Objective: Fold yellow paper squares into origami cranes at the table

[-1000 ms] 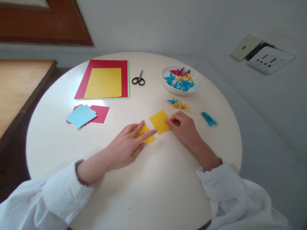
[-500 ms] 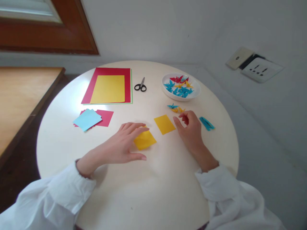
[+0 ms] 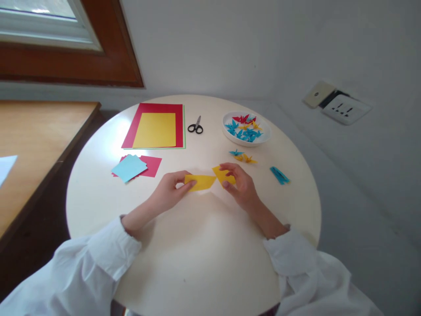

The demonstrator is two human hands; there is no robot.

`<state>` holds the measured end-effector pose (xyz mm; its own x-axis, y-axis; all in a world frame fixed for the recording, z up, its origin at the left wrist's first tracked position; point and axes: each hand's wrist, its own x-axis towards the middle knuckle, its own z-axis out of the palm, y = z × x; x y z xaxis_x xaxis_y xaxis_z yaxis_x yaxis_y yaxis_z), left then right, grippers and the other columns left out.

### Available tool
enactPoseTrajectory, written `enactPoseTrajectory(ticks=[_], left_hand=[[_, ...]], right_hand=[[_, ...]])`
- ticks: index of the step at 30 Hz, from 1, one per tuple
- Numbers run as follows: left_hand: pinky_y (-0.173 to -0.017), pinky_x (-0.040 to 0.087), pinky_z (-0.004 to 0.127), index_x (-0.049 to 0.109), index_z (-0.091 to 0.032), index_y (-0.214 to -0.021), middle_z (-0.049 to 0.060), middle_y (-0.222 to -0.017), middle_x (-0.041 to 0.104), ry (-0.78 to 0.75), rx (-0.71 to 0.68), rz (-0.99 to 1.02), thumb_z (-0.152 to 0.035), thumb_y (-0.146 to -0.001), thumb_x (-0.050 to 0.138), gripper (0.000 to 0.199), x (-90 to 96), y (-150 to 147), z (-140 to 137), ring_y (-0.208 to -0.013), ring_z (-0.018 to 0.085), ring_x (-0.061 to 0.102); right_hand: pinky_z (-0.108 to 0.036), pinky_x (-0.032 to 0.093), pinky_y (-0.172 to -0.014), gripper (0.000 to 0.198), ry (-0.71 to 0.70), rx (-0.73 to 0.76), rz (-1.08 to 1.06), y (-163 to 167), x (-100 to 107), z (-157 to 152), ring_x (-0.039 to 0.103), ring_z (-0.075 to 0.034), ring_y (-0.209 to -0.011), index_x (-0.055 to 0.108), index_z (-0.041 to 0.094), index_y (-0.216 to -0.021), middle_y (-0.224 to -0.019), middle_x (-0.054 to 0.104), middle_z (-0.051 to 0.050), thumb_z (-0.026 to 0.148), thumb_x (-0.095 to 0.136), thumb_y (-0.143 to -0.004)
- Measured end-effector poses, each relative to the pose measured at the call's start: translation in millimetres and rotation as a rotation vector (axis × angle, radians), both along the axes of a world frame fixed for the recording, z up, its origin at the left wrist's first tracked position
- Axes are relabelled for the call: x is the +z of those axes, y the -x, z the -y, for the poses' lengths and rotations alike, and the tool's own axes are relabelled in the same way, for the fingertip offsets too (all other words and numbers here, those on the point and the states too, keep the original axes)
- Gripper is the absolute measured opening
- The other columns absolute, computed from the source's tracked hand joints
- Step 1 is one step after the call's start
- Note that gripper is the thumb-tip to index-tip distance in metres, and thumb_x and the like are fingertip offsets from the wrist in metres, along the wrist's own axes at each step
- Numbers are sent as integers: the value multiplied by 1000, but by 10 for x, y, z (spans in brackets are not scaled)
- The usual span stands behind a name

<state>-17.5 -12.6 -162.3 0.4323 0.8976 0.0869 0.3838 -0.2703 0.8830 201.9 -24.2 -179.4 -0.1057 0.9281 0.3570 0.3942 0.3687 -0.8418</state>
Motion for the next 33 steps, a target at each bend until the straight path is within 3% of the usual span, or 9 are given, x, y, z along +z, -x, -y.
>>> enactPoseTrajectory(ticks=[5, 9, 12, 15, 19, 22, 25, 28, 33], left_hand=[[-41, 26, 18, 45, -16, -58, -5, -52, 42, 219, 140, 212, -41, -74, 59, 33, 58, -58, 12, -44, 5, 36], [-39, 21, 18, 46, -16, -58, -7, -50, 37, 297, 147, 253, -39, -73, 61, 31, 122, -87, 42, -42, 4, 30], [-39, 23, 18, 54, -14, -66, -5, -53, 44, 303, 119, 232, -37, -74, 60, 25, 131, -83, 48, -44, 5, 32], [-44, 33, 20, 60, -14, -76, 0, -65, 56, 203, 95, 203, -31, -75, 59, 17, 118, -65, 39, -52, 8, 45], [-65, 47, 26, 61, -17, -76, 4, -84, 61, -134, 70, 132, -19, -74, 57, 5, 65, -26, 31, -73, 13, 57], [-74, 48, 32, 63, -18, -77, 6, -91, 60, -391, 12, -33, -14, -75, 55, 9, 2, 3, 34, -81, 16, 58], [-75, 47, 34, 65, -18, -78, 7, -91, 62, -551, -51, -244, -11, -77, 53, 14, -50, 15, 35, -83, 17, 57], [-74, 45, 34, 65, -18, -79, 6, -87, 64, -566, -153, -393, -9, -77, 51, 17, -73, 8, 25, -80, 18, 58], [-76, 42, 34, 65, -17, -84, 4, -85, 67, -483, -249, -457, -7, -76, 49, 21, -57, 1, 11, -81, 18, 59]], right_hand=[[-34, 48, -79, 36, 141, 54, -80, 171, -33, -2, 61, -19, -88, 61, 20, -94, -95, 65, -7, 48, 64, -71], [-28, 46, -64, 18, 166, 43, -120, 275, -44, 1, 58, -15, -69, 61, 20, -76, -74, 63, -1, 38, 62, -73], [-26, 44, -58, 15, 157, 13, -107, 309, -20, 10, 54, -13, -61, 58, 20, -66, -64, 60, 2, 34, 61, -73], [-28, 45, -60, 13, 74, -33, -21, 301, 5, 19, 56, -14, -64, 57, 21, -66, -67, 61, 1, 31, 61, -74], [-34, 46, -71, 4, -154, -81, 128, 247, 4, 28, 59, -18, -77, 60, 23, -73, -76, 65, -2, 23, 58, -76], [-36, 43, -77, 15, -282, -65, 301, 203, -5, 39, 59, -19, -83, 62, 24, -74, -81, 66, -3, 11, 54, -76], [-36, 38, -79, 17, -381, -3, 467, 173, -9, 59, 59, -18, -82, 63, 23, -74, -83, 66, -2, 8, 55, -76], [-37, 34, -81, 18, -438, 84, 598, 164, -1, 91, 58, -17, -85, 64, 23, -77, -84, 66, -2, 7, 55, -77], [-37, 30, -84, 22, -397, 216, 716, 170, 52, 144, 56, -18, -91, 63, 22, -80, -90, 67, -2, 4, 52, -77]])
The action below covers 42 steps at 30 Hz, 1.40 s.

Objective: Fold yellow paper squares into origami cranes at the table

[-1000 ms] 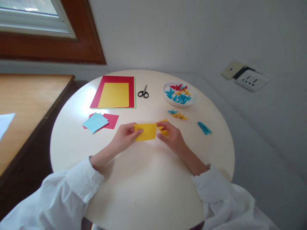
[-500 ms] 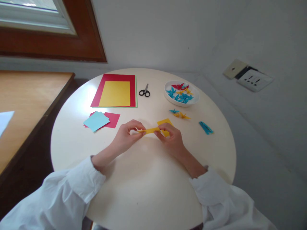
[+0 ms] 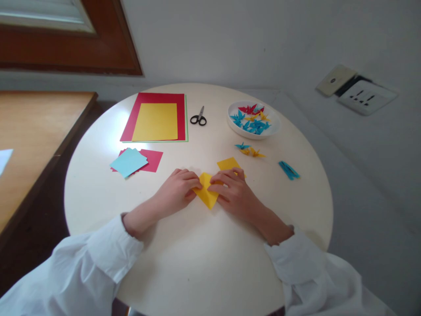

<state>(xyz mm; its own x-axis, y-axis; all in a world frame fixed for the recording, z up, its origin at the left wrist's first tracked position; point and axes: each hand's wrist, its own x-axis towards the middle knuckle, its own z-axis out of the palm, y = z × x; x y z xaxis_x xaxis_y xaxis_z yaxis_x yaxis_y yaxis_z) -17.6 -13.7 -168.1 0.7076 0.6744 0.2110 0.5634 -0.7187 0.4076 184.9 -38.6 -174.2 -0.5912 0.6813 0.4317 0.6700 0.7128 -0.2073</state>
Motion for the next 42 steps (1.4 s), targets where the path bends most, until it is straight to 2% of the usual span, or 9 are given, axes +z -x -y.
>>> enactPoseTrajectory(ticks=[8, 12, 15, 20, 23, 28, 42], left_hand=[[-84, 39, 36, 66, -21, -83, 4, -94, 65, 29, 7, -69, -19, -81, 51, 15, 65, 30, 43, -87, 18, 57], [-85, 39, 37, 67, -21, -78, 5, -92, 64, 79, 53, -12, -28, -85, 47, 22, 68, 27, 44, -86, 18, 56], [-85, 40, 38, 67, -20, -76, 6, -90, 63, 153, 116, 28, -27, -86, 46, 24, 55, 9, 42, -86, 19, 56], [-87, 39, 42, 65, -19, -70, 7, -94, 59, 265, 224, 65, -26, -85, 46, 26, 54, -32, 51, -90, 21, 54], [-87, 39, 44, 61, -17, -63, 8, -98, 57, 295, 294, 70, -26, -83, 48, 26, 53, -46, 55, -95, 23, 51], [-87, 39, 45, 57, -16, -60, 9, -101, 54, 273, 368, 73, -24, -80, 51, 23, 33, -54, 55, -96, 24, 48], [-86, 37, 46, 54, -15, -58, 10, -101, 50, 216, 380, -11, -26, -84, 48, 28, -24, -64, 36, -97, 25, 44]], right_hand=[[-38, 32, -88, 16, 239, 10, -44, -34, 68, 3, 60, -18, -91, 65, 19, -85, -93, 69, -4, 10, 54, -79], [-36, 34, -86, 12, 288, -3, -107, -41, 69, -11, 60, -17, -90, 65, 19, -81, -91, 69, -5, 18, 54, -84], [-35, 35, -80, 15, 292, -83, -124, -21, 48, -26, 58, -17, -85, 64, 18, -79, -88, 68, -5, 20, 51, -87], [-30, 34, -70, 20, 357, -274, -151, 60, -8, -53, 54, -15, -71, 58, 18, -67, -70, 63, -2, 21, 52, -85], [-30, 32, -69, 20, 360, -383, -130, 116, -26, -63, 53, -15, -68, 55, 17, -64, -67, 61, -2, 23, 55, -83], [-30, 29, -68, 20, 318, -471, -16, 190, -1, -56, 53, -17, -69, 56, 18, -64, -69, 64, -3, 24, 54, -83], [-32, 25, -68, 20, 291, -551, 141, 272, 44, -66, 53, -17, -71, 57, 18, -65, -69, 64, -3, 26, 52, -83]])
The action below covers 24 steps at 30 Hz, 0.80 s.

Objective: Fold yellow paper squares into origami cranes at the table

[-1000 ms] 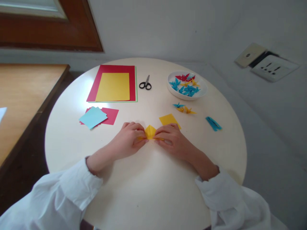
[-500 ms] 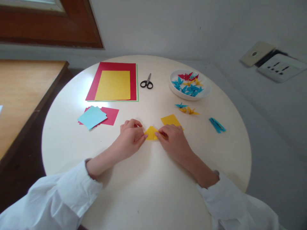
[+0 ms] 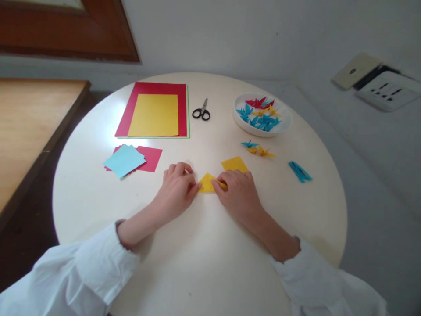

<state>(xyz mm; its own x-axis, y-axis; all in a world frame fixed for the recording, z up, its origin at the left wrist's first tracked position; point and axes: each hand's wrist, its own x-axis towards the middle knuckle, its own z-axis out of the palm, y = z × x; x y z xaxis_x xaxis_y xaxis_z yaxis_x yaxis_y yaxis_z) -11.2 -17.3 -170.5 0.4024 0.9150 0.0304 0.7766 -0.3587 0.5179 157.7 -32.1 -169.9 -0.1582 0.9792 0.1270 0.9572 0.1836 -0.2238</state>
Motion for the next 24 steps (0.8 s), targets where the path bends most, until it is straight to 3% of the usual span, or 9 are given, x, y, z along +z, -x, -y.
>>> enactPoseTrajectory(ticks=[24], left_hand=[[-84, 38, 47, 50, -15, -56, 11, -102, 49, -1, -6, -33, -23, -83, 48, 28, 26, -30, -14, -95, 27, 42]], right_hand=[[-32, 24, -67, 23, -48, -4, 10, 3, -42, -16, 53, -17, -70, 55, 19, -62, -68, 64, -3, 27, 52, -83]])
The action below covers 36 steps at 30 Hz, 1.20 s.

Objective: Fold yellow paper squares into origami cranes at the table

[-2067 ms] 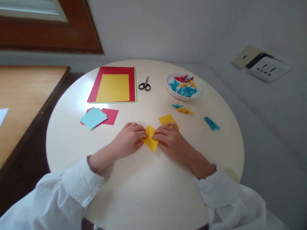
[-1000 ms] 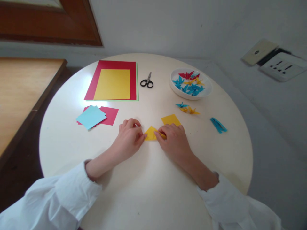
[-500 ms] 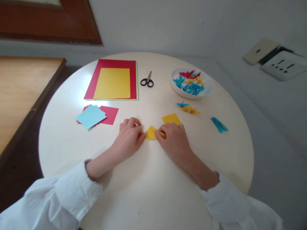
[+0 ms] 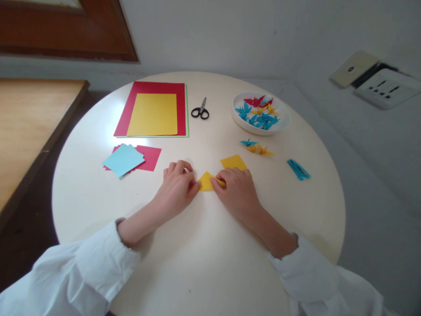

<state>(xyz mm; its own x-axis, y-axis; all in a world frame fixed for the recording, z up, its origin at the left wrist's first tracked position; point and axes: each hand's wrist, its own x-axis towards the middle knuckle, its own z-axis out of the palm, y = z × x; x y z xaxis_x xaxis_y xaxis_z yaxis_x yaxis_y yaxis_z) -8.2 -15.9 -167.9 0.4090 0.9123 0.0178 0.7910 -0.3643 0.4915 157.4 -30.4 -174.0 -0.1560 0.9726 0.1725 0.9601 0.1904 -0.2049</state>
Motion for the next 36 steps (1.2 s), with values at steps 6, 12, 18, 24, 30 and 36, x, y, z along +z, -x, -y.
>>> enactPoseTrajectory(ticks=[6, 12, 18, 24, 30, 36], left_hand=[[-84, 38, 45, 53, -15, -63, 11, -102, 49, 1, 6, -38, -24, -83, 48, 22, 2, -5, 7, -95, 26, 42], [-86, 37, 44, 56, -24, -115, 10, -109, 46, -85, -46, -42, -17, -84, 45, 34, -39, 8, 32, -98, 25, 42], [-86, 37, 45, 60, -30, -116, 11, -113, 44, -125, -68, -69, -18, -85, 43, 38, -76, 8, 35, -100, 27, 41], [-86, 37, 46, 61, -28, -116, 13, -114, 44, -153, -69, -69, -17, -85, 41, 39, -77, 0, 48, -104, 28, 40], [-85, 36, 46, 65, -26, -109, 13, -114, 45, -193, -28, -85, -32, -88, 42, 31, -71, -54, 51, -103, 29, 41], [-85, 36, 45, 64, -27, -109, 12, -116, 46, -228, -5, -108, -35, -86, 48, 29, -81, -83, 71, -105, 30, 41]], right_hand=[[-32, 25, -68, 21, 31, -10, 5, 7, 18, -5, 54, -17, -71, 57, 18, -63, -70, 66, -3, 27, 54, -82], [-32, 24, -67, 22, 6, -2, -24, -2, -1, -2, 53, -17, -70, 56, 18, -63, -69, 65, -3, 27, 53, -83], [-32, 24, -67, 23, 7, -1, -12, -3, -8, -4, 53, -17, -70, 56, 19, -63, -69, 65, -3, 28, 52, -83], [-32, 24, -66, 23, -7, 1, -6, 2, -8, -4, 53, -17, -69, 56, 18, -62, -68, 64, -3, 28, 52, -83], [-32, 24, -68, 22, -10, 9, 3, -2, -4, 1, 54, -17, -70, 57, 18, -64, -68, 64, -3, 27, 52, -83], [-32, 25, -68, 21, -25, 5, 0, 0, -10, 4, 54, -18, -71, 58, 18, -65, -69, 65, -4, 27, 51, -83]])
